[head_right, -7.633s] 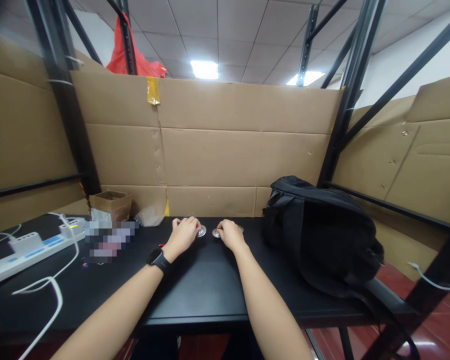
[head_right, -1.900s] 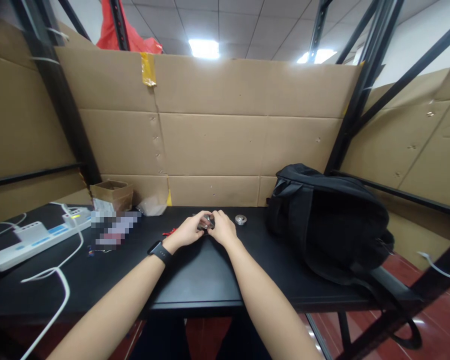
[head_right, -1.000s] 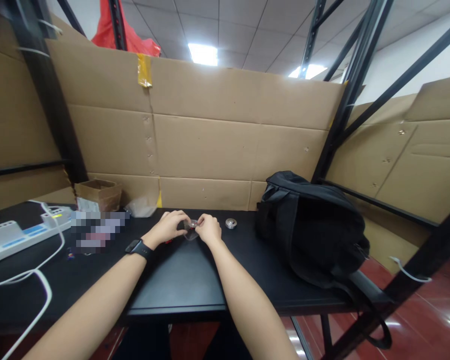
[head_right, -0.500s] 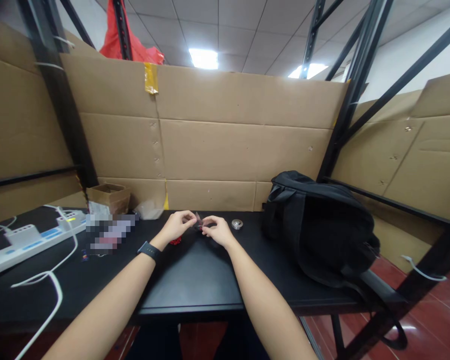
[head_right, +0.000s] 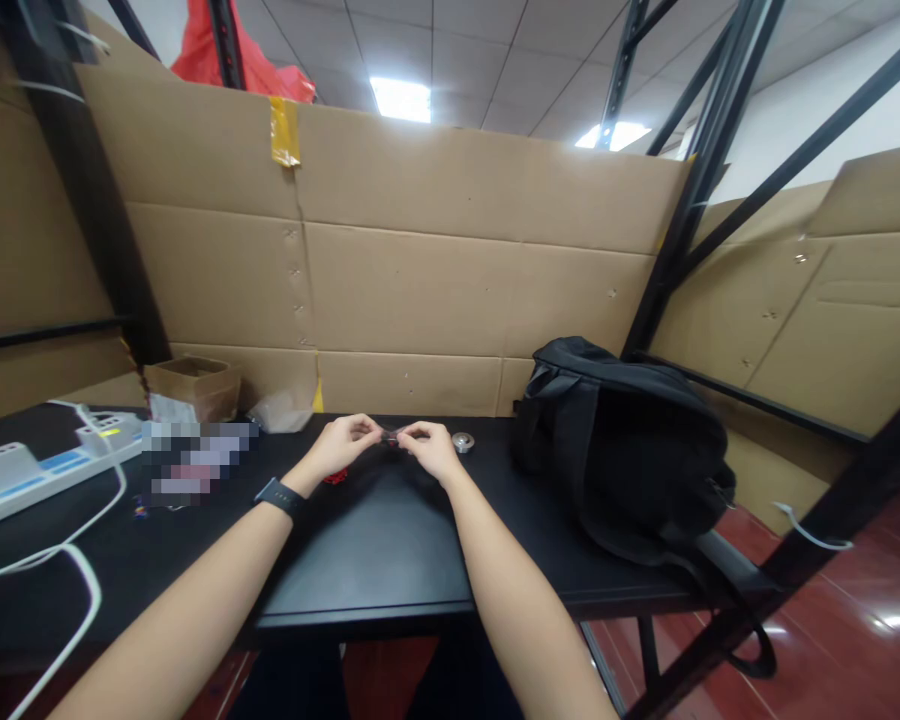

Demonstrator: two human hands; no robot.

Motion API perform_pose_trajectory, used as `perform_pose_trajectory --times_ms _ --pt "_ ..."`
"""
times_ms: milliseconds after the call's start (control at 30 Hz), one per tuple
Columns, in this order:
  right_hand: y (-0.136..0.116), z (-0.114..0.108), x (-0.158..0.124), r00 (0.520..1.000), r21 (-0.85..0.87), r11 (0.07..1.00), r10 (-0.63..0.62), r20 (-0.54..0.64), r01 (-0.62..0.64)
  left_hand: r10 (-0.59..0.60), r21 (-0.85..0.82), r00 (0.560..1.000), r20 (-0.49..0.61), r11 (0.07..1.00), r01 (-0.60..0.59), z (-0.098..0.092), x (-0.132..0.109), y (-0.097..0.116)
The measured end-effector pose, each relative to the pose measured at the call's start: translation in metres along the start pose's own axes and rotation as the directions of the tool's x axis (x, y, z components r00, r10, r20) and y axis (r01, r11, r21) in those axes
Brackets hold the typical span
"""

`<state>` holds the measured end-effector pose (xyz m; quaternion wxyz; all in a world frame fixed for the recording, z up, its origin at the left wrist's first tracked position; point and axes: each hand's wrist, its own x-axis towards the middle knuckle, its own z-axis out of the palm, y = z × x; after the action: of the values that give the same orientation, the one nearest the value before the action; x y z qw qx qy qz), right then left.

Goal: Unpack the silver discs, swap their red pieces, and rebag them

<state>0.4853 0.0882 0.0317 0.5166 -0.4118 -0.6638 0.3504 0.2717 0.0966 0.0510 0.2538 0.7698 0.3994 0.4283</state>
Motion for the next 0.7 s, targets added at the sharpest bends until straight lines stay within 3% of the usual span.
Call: perform_pose_trajectory --times_ms 133,233,367,500,600,700 --pt "0.004 -0.009 0.0 0.999 -0.203 0.979 -0.009 0.044 0.018 -0.032 0.048 0.992 0.119 0.999 0.026 -0.001 -0.004 0.001" --pt "0.002 -0.014 0.0 0.996 -0.24 0.971 0.033 0.082 -0.013 -0.128 0.106 0.976 0.175 0.988 0.11 -0.004 -0.004 0.001" --pt "-0.003 -0.014 -0.002 0.976 -0.183 0.978 0.136 0.172 -0.104 -0.154 0.182 0.978 0.14 0.975 0.127 -0.005 -0.002 0.0" --pt "-0.003 -0.01 -0.004 0.975 -0.195 0.961 0.212 0.066 -0.196 -0.153 0.134 0.983 0.101 0.981 0.139 0.0 -0.003 0.003" --pt "-0.004 -0.009 -0.006 0.984 -0.245 0.955 0.177 0.027 -0.165 -0.087 0.134 0.989 0.122 0.988 0.071 0.003 -0.007 0.007" --pt "-0.009 -0.009 -0.008 0.989 -0.352 0.931 0.127 0.071 -0.095 0.005 0.192 0.979 0.204 0.98 -0.045 0.003 -0.009 0.007"
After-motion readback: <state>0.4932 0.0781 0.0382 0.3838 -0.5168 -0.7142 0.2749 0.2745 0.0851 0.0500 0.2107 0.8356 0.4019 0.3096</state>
